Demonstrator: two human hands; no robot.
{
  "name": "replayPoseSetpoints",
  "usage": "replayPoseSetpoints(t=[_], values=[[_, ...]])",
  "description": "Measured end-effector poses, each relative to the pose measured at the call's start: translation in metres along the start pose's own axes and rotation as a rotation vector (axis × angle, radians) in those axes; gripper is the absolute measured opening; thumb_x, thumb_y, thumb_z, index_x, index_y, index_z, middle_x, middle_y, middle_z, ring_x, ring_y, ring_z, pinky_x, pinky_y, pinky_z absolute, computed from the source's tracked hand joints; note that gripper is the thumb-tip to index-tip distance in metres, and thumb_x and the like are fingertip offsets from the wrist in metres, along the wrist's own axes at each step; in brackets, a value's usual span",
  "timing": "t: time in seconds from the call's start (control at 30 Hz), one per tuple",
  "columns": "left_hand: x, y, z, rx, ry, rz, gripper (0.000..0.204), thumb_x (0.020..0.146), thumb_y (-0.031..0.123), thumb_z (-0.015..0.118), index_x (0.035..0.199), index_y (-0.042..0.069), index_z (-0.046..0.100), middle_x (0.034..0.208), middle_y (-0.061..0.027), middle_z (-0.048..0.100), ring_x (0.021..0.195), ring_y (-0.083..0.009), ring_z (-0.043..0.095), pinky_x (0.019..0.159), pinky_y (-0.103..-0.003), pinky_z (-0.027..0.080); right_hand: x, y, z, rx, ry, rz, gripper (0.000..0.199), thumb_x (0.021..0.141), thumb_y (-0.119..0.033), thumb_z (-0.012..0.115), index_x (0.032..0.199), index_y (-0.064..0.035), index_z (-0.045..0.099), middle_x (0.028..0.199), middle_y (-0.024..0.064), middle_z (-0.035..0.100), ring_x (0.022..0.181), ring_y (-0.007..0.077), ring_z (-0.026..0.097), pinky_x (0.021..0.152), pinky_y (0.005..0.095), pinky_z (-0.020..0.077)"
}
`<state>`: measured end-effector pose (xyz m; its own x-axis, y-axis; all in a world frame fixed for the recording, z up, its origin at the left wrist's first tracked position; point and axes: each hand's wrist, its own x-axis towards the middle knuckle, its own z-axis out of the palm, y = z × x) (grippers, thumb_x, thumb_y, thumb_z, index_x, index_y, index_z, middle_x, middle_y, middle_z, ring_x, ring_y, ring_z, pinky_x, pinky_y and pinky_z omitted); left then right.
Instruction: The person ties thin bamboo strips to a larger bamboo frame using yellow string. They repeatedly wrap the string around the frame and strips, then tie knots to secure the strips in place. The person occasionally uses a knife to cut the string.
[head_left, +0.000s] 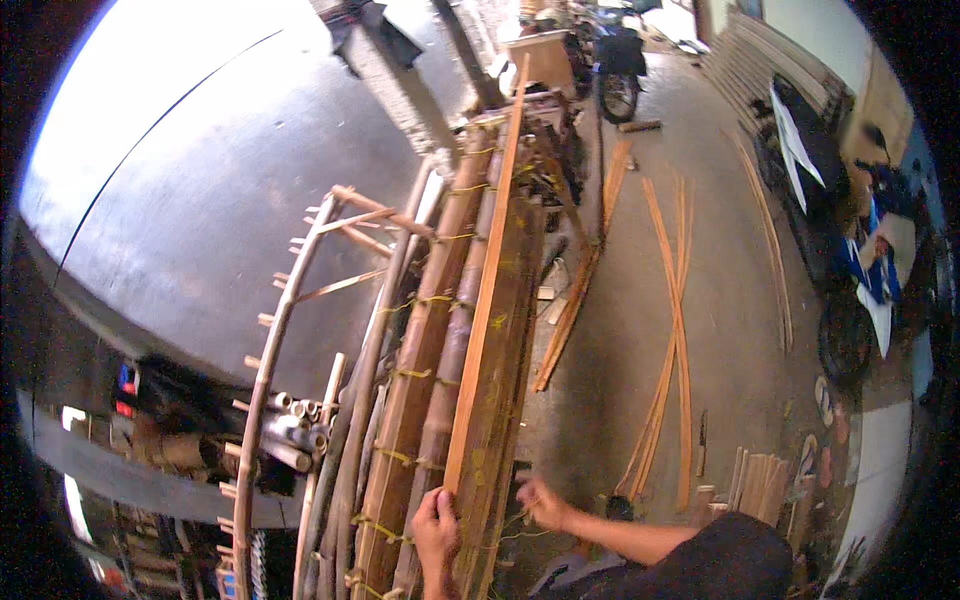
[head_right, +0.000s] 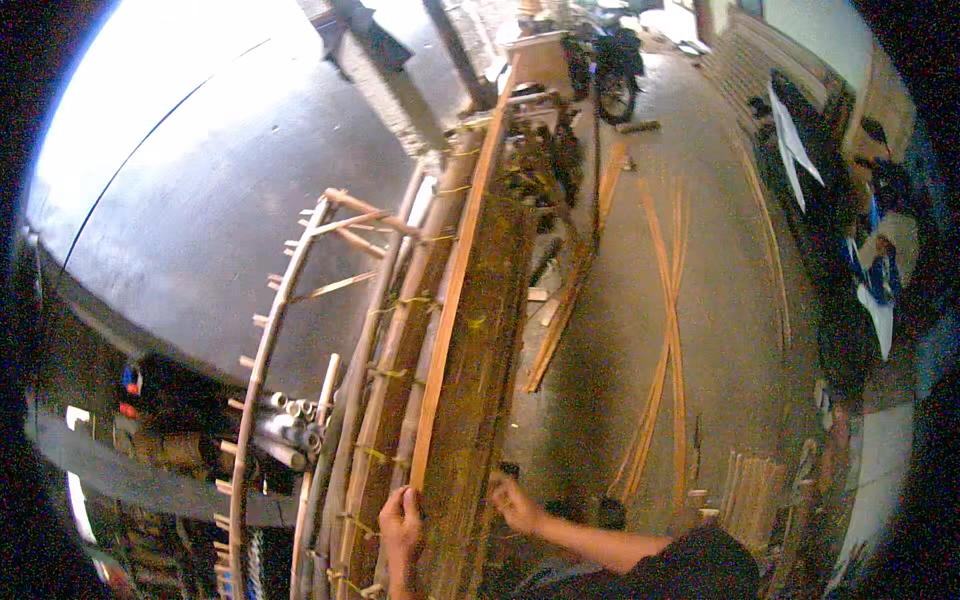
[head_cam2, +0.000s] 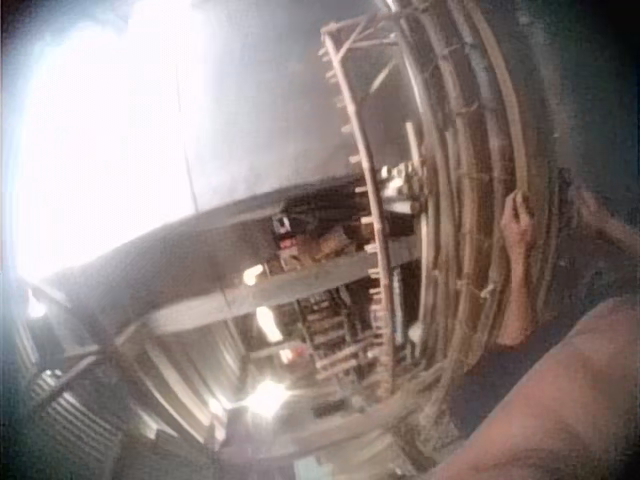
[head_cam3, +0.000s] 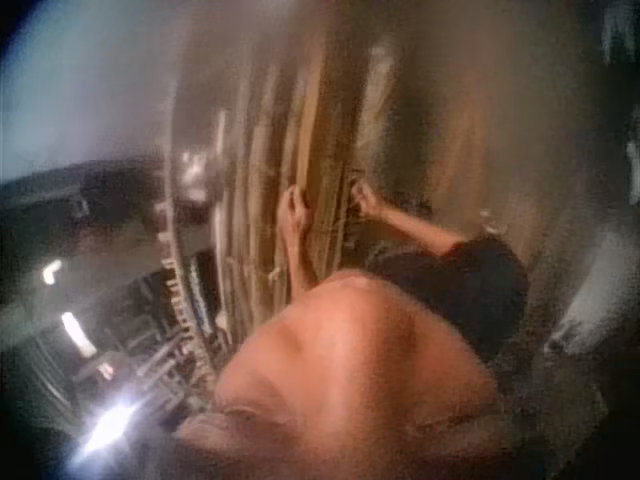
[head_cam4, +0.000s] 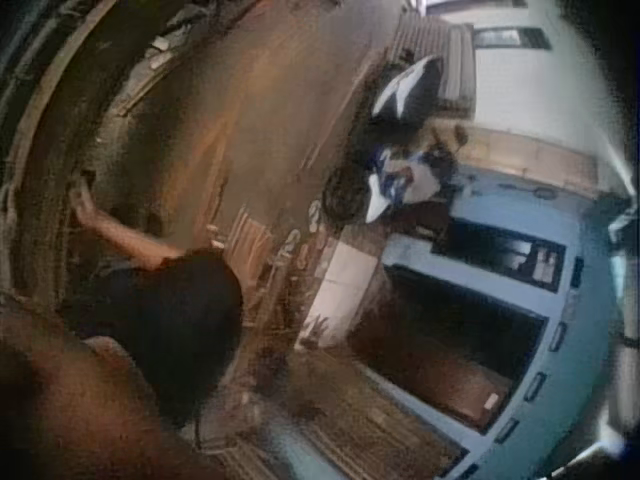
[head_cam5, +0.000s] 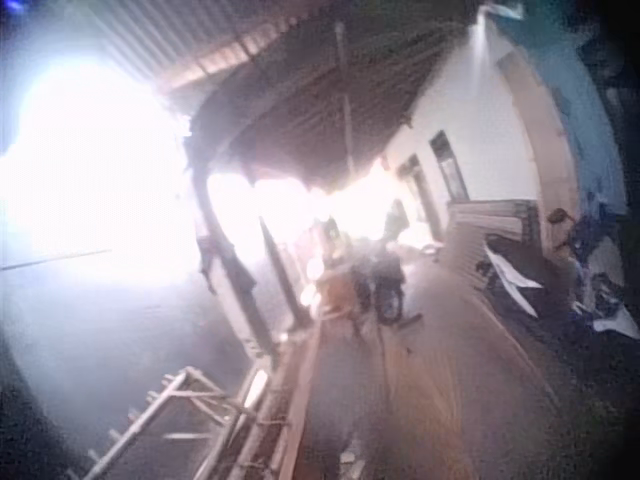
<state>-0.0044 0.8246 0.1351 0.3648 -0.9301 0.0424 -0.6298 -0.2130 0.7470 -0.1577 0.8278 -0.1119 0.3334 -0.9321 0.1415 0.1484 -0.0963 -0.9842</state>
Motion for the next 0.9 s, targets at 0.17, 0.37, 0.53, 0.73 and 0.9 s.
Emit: replayPoseSetpoints(t=[0.17, 0.37, 0.53, 0.73, 0.9], values=[[-0.038, -0.076, -0.090, 0.107, 0.023, -0.191, 0.025, 0.098, 0.021, 0.053, 0.096, -0.001, 0.064, 0.074, -0.0107, 0.063, 0.068, -0.0142, 0.058, 0.063, -0.030, 0.046, 0.073, -0.086, 0.025, 0.325, -0.603, 0.555, 0.065, 0.099, -0.050, 0.043, 0.146, -0.0080, 0.025, 0.129, 0.0122, 0.049, 0.105, 0.0221, 0.056, 0.087, 0.0374, 0.0510], [-0.049, -0.115, -0.147, 0.220, -0.113, -0.297, 0.030, 0.097, 0.025, 0.053, 0.094, -0.003, 0.063, 0.073, -0.0121, 0.061, 0.068, -0.0180, 0.057, 0.064, -0.033, 0.045, 0.047, -0.087, 0.105, -0.155, -1.273, 0.309, 0.069, 0.097, -0.058, 0.043, 0.140, -0.0049, 0.039, 0.135, 0.0174, 0.048, 0.119, 0.0310, 0.052, 0.095, 0.0419, 0.0463], [-0.040, -0.159, -0.189, 0.444, -0.268, -0.541, 0.035, 0.097, 0.030, 0.052, 0.099, -0.003, 0.064, 0.080, -0.0160, 0.064, 0.073, -0.0267, 0.061, 0.069, -0.039, 0.047, 0.061, -0.055, 0.078, -0.261, -1.156, 0.282, 0.073, 0.092, -0.062, 0.047, 0.127, 0.0022, 0.052, 0.130, 0.0242, 0.055, 0.121, 0.0380, 0.052, 0.101, 0.0448, 0.0421], [0.000, -0.174, -0.179, 0.767, -0.347, -0.653, 0.036, 0.098, 0.030, 0.050, 0.097, -0.003, 0.065, 0.079, -0.0184, 0.064, 0.073, -0.0332, 0.061, 0.069, -0.042, 0.047, 0.132, -0.022, -0.046, -0.484, -0.803, 0.328, 0.059, 0.096, -0.052, 0.047, 0.124, -0.0008, 0.054, 0.121, 0.0226, 0.059, 0.113, 0.0390, 0.056, 0.093, 0.0465, 0.0443], [0.103, -0.095, -0.104, 0.806, -0.094, -0.406, 0.037, 0.098, 0.031, 0.049, 0.095, -0.003, 0.065, 0.078, -0.0204, 0.064, 0.073, -0.0386, 0.062, 0.069, -0.045, 0.047, 0.191, -0.026, -0.161, -0.464, -0.545, 0.440, 0.054, 0.095, -0.048, 0.050, 0.120, 0.0002, 0.057, 0.120, 0.0235, 0.061, 0.112, 0.0402, 0.057, 0.093, 0.0459, 0.0457]])
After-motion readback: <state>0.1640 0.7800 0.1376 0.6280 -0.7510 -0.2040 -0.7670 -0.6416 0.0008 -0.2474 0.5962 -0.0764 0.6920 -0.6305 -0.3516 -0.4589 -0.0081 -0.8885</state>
